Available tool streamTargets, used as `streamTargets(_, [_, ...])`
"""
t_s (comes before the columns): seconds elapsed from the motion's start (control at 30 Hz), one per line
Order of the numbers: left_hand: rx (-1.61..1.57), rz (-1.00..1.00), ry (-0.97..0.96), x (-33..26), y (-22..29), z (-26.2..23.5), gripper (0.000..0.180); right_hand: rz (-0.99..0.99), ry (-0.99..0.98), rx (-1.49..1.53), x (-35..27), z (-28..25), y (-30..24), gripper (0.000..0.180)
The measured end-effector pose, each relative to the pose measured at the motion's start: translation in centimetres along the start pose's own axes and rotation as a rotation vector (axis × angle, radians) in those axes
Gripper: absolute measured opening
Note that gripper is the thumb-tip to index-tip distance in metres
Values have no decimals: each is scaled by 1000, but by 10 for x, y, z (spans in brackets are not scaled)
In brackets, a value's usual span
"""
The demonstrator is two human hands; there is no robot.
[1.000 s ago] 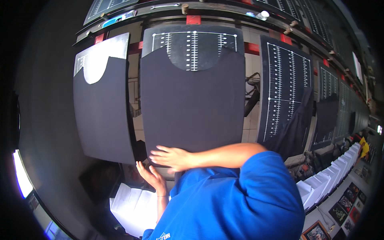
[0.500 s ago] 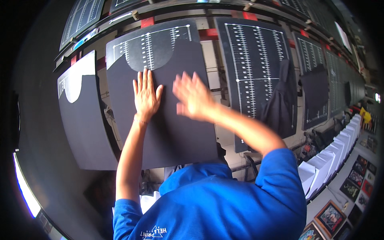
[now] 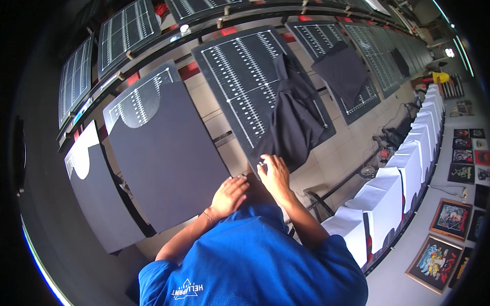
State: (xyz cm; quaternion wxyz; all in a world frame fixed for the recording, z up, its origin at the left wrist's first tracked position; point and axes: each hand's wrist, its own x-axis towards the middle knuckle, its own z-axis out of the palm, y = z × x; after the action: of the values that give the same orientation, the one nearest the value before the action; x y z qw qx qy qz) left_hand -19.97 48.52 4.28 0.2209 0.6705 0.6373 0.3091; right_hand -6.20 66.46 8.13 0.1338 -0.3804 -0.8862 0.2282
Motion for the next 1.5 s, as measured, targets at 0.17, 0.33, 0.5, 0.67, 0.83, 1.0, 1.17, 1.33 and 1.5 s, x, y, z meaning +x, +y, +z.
streamTargets(0.17, [53, -229, 278, 90, 20, 3, 37, -158, -60, -139, 14, -13, 55, 14])
streamTargets(0.33, [117, -630, 261, 146, 51, 42, 31, -10, -196, 535, 69, -55, 110, 4])
streamTargets(0.5, [316, -1007, 285, 146, 78, 85, 42, -164, -395, 506, 106, -91, 130, 9])
streamTargets(0.67, [-1, -1298, 310, 151, 111, 109, 47, -807, -624, 362, 125, -36, 83, 23])
streamTargets(0.83, [-871, -1305, 653, 156, 122, 147, 37, -1109, -765, -78, 153, 17, 56, 21])
streamTargets(1.0, [-1308, -901, 1140, 162, 137, 158, 18, -863, -915, 500, 188, -35, 41, 19])
streamTargets(1.17, [-292, -697, 1420, 183, 178, -14, 11, -806, -979, 1049, 250, -184, -10, 14])
streamTargets(1.33, [222, -294, 825, 191, 240, -211, 32, -902, -875, 1133, 277, -346, -40, 13])
streamTargets(1.5, [465, -323, 695, 214, 252, -267, 22, -1058, -239, 728, 289, -422, -18, 24])
